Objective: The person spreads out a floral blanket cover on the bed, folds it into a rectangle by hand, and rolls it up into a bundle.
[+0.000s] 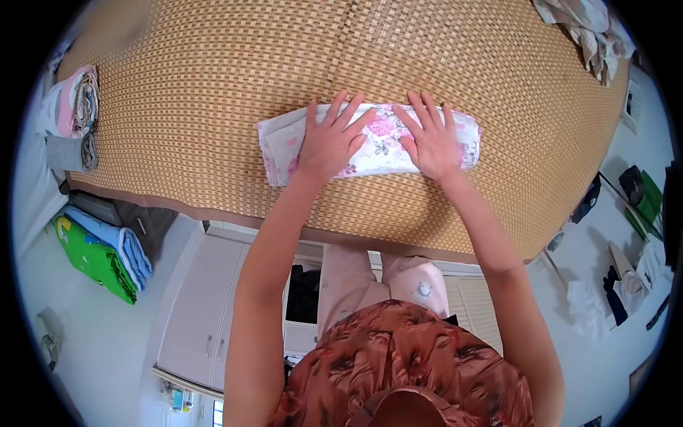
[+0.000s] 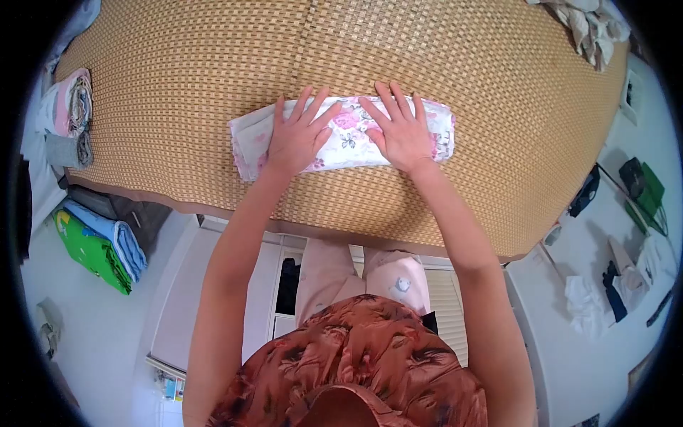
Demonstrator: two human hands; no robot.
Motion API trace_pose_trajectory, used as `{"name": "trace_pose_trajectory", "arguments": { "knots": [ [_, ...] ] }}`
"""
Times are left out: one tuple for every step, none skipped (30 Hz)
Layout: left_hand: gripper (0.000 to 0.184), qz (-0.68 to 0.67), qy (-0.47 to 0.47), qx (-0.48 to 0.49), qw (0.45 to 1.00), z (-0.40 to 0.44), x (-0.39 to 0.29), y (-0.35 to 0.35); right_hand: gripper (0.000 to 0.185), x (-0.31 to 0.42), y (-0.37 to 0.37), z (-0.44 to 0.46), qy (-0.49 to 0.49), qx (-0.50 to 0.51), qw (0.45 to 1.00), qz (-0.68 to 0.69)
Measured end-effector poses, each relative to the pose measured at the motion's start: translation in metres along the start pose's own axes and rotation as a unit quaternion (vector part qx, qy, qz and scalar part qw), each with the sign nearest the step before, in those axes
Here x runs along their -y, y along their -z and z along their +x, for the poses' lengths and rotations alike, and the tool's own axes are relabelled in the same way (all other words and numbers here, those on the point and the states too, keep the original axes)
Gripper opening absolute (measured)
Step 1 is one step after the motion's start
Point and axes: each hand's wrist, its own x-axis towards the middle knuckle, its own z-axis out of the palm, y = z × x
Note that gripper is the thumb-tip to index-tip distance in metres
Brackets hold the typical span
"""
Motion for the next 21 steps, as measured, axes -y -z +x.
{"name": "trace_pose_trajectory", "arguments": {
  "knots": [
    [0.043,0.003,-0.007,-0.004,1.0,0.002,0.002,0.0,0.052,0.0,0.0,0.001,0.002,-0.006,1.0,0.006],
    [0.043,0.007,-0.013,-0.008,1.0,0.003,0.003,0.0,0.051,-0.001,0.001,0.003,0.004,-0.013,1.0,0.011],
    [0.043,0.011,-0.02,-0.014,1.0,0.004,0.004,0.0,0.05,-0.001,0.001,0.003,0.008,-0.021,1.0,0.015],
    [0.042,0.003,-0.033,-0.018,0.999,0.005,0.006,0.001,0.049,-0.001,0.002,0.003,0.014,-0.026,0.999,0.017],
    [0.042,-0.005,-0.047,-0.021,0.999,0.006,0.009,0.002,0.048,-0.002,0.002,0.003,0.02,-0.03,0.999,0.019],
    [0.041,-0.012,-0.061,-0.026,0.998,0.006,0.012,0.004,0.047,-0.004,0.003,0.002,0.026,-0.037,0.999,0.02],
    [0.04,-0.027,-0.078,-0.034,0.996,0.005,0.014,0.008,0.047,-0.005,0.006,0.001,0.033,-0.044,0.998,0.028],
    [0.041,0.007,-0.085,-0.025,0.996,-0.001,0.015,0.012,0.047,-0.006,0.008,-0.003,0.035,-0.052,0.998,0.019],
    [0.041,0.039,-0.092,-0.014,0.995,-0.009,0.016,0.016,0.048,-0.007,0.011,-0.011,0.038,-0.058,0.998,0.01],
    [0.041,0.071,-0.097,-0.003,0.993,-0.02,0.018,0.02,0.048,-0.008,0.012,-0.02,0.041,-0.063,0.997,0.002],
    [0.041,0.07,-0.103,-0.028,0.992,-0.037,0.025,0.023,0.048,-0.012,0.013,-0.03,0.061,-0.055,0.997,-0.003],
    [0.04,0.067,-0.107,-0.05,0.991,-0.059,0.035,0.023,0.048,-0.016,0.012,-0.042,0.082,-0.044,0.996,-0.007],
    [0.04,0.065,-0.111,-0.072,0.989,-0.073,0.043,0.022,0.048,-0.017,0.011,-0.048,0.102,-0.033,0.994,-0.009],
    [0.04,0.073,-0.098,-0.062,0.991,-0.074,0.048,0.026,0.047,-0.017,0.011,-0.044,0.102,-0.03,0.994,-0.004],
    [0.04,0.081,-0.086,-0.051,0.992,-0.073,0.055,0.029,0.047,-0.019,0.013,-0.036,0.1,-0.026,0.995,0.002],
    [0.04,0.089,-0.075,-0.041,0.992,-0.07,0.061,0.031,0.047,-0.021,0.013,-0.028,0.097,-0.022,0.995,0.008],
    [0.041,0.076,-0.08,-0.044,0.993,-0.061,0.069,0.03,0.046,-0.025,0.012,-0.019,0.1,-0.018,0.995,-0.01],
    [0.041,0.062,-0.083,-0.049,0.993,-0.049,0.078,0.026,0.046,-0.03,0.01,-0.01,0.102,-0.019,0.995,-0.008],
    [0.042,0.047,-0.086,-0.055,0.994,-0.04,0.085,0.023,0.046,-0.035,0.009,-0.003,0.104,-0.019,0.994,-0.008],
    [0.043,0.043,-0.088,-0.058,0.993,-0.035,0.089,0.022,0.046,-0.038,0.009,0.001,0.106,-0.019,0.994,-0.006],
    [0.043,0.039,-0.09,-0.06,0.993,-0.033,0.09,0.023,0.045,-0.038,0.009,0.003,0.107,-0.027,0.994,-0.008]
  ]
}}
